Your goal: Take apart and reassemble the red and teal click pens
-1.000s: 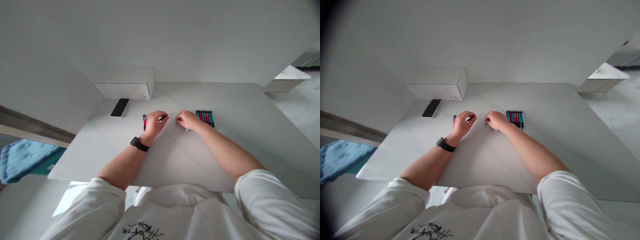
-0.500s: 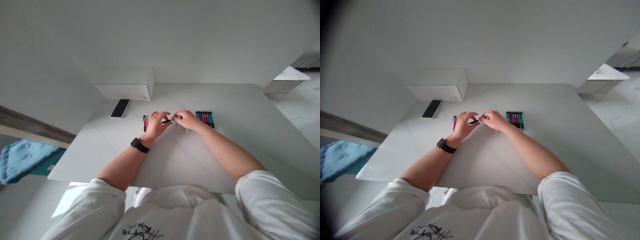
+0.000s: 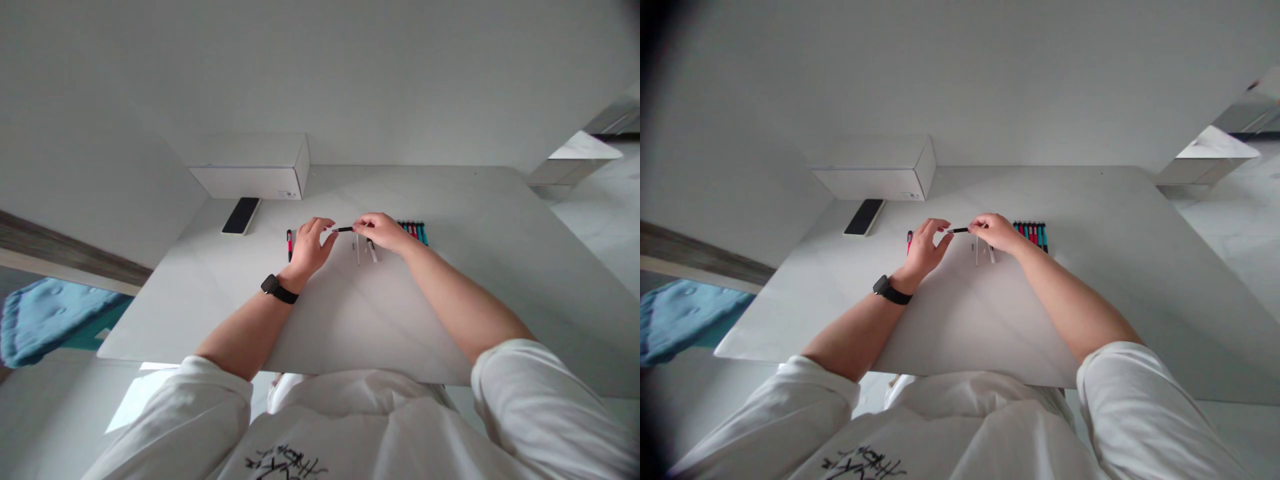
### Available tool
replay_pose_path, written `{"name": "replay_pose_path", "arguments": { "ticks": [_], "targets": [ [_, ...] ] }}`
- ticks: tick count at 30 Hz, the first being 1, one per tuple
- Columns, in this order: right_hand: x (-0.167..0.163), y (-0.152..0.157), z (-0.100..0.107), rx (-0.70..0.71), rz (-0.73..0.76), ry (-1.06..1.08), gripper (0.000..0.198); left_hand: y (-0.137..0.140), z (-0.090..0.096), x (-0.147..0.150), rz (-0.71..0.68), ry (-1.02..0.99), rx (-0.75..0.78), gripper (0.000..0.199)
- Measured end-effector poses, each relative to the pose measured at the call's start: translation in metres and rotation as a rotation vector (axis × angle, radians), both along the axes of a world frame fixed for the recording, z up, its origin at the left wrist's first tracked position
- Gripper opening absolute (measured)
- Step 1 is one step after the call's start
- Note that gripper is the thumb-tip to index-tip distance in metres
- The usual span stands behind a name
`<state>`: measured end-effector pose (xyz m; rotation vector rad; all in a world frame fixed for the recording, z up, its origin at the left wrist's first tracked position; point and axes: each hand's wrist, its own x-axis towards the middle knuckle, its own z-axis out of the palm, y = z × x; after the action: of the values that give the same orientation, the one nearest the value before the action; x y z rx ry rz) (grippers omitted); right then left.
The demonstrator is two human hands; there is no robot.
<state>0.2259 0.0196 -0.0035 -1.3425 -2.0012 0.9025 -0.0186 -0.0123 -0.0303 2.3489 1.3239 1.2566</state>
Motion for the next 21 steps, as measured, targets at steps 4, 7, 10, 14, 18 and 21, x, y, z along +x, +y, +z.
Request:
{"name": "replay_pose_path", "arguments": {
  "ticks": [4,7,10,14,18,21],
  "targets": [
    [0.0014,0.0001,-0.0004,-0.034,0.009,0.010,0.039,0.0008,0.0008,-0.0014,-0.017,-0.001,0.005,0.010],
    [-0.0001,-0.0009,-0.0004,-0.034,0.007,-0.007,0.043,-0.0005,0.0013,-0.0006,-0.014,0.020,0.010,0.012],
    [-0.0010,-0.0015,0.0004,-0.023,0.004,-0.016,0.047,-0.0015,0.0015,0.0005,-0.020,0.055,0.011,0.013],
    [-0.0028,-0.0006,-0.0014,0.018,0.032,-0.024,0.048,-0.0007,0.0022,0.0001,-0.048,0.035,-0.014,0.017],
    [-0.0057,0.0005,-0.0048,0.090,0.027,0.002,0.042,0.0010,0.0032,-0.0016,-0.082,-0.023,-0.044,0.021],
    [-0.0063,-0.0008,-0.0041,0.083,-0.011,0.080,0.039,0.0012,0.0032,-0.0019,-0.072,-0.058,-0.045,0.021]
  ]
}}
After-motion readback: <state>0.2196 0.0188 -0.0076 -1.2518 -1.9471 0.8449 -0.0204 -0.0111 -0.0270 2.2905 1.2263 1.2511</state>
